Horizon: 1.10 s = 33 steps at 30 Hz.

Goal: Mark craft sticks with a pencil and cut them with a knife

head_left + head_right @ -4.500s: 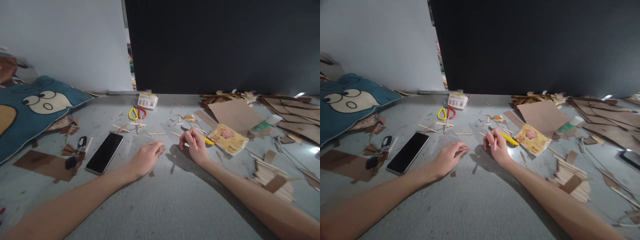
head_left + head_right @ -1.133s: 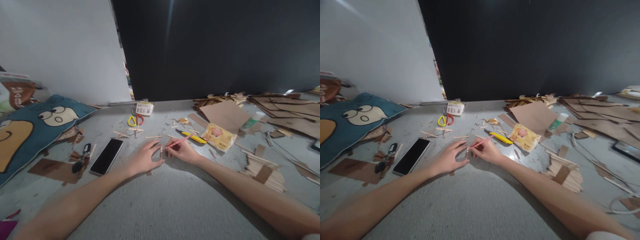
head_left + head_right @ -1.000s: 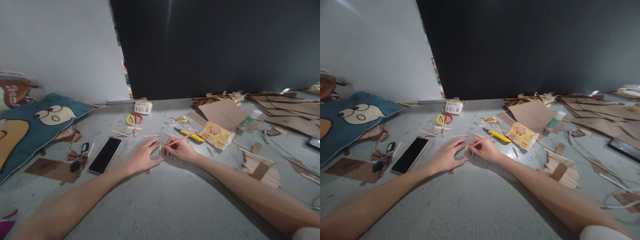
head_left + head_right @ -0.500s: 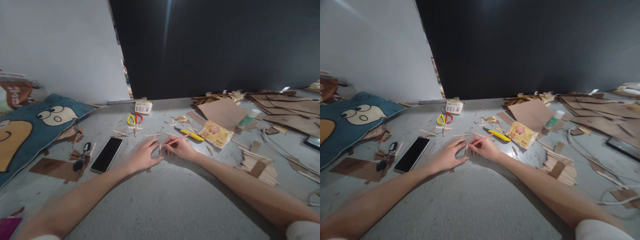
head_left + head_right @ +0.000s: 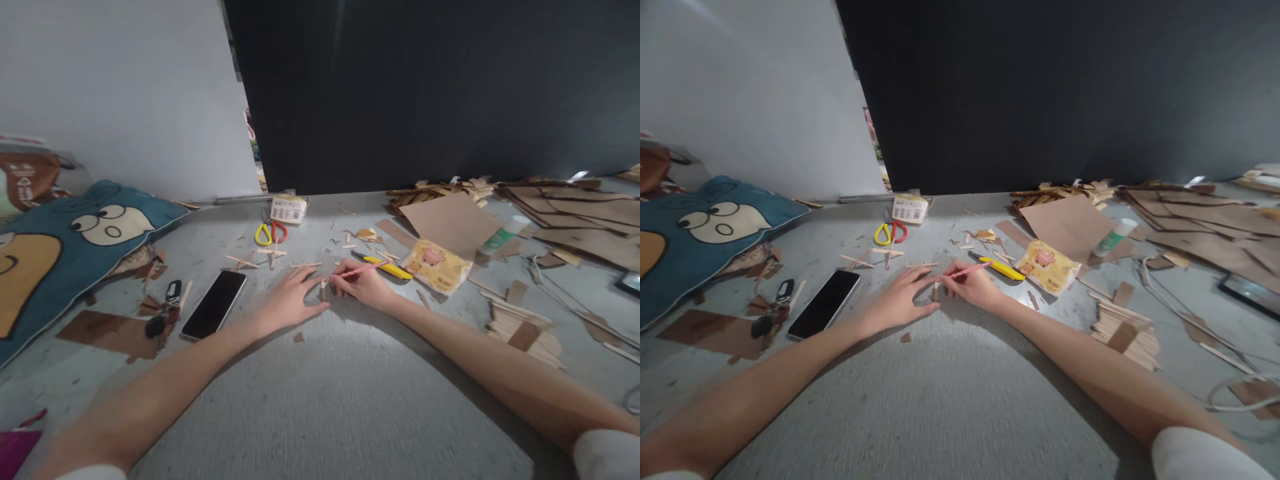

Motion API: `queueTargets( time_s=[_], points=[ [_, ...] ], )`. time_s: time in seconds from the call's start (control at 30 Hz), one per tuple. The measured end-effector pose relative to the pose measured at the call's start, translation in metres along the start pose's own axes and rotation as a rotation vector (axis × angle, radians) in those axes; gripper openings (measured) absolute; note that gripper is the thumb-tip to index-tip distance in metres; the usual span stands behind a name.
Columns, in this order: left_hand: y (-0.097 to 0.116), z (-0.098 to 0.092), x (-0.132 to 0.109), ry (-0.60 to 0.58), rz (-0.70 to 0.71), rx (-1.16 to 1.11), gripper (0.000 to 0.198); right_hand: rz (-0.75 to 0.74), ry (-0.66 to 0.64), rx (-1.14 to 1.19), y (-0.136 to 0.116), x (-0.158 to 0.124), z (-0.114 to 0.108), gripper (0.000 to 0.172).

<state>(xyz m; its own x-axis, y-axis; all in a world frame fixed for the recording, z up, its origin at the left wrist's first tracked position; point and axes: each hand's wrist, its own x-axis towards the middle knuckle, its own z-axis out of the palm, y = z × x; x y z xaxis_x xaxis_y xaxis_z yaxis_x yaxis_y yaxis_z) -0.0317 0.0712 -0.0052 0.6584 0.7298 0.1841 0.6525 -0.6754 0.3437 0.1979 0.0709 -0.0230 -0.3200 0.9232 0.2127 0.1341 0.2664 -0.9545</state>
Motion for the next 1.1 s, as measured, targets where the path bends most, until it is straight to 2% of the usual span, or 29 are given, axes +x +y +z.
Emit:
queueTargets(
  time_s=[0.47, 0.57, 0.83, 1.1],
  points=[
    [-0.006, 0.002, -0.001, 0.072, 0.051, -0.014, 0.052, 0.001, -0.088, 0.056, 0.008, 0.001, -0.004, 0.043],
    [-0.006, 0.002, -0.001, 0.074, 0.055, -0.02, 0.051, -0.001, -0.129, 0.021, 0.006, 0.0, -0.005, 0.042],
    [-0.002, 0.002, 0.0, 0.031, -0.007, -0.014, 0.053, -0.02, -0.142, -0.001, 0.008, 0.001, -0.005, 0.04],
    [-0.003, 0.002, 0.0, 0.05, 0.03, -0.005, 0.05, 0.019, -0.156, -0.021, 0.005, 0.001, -0.006, 0.045]
  ],
)
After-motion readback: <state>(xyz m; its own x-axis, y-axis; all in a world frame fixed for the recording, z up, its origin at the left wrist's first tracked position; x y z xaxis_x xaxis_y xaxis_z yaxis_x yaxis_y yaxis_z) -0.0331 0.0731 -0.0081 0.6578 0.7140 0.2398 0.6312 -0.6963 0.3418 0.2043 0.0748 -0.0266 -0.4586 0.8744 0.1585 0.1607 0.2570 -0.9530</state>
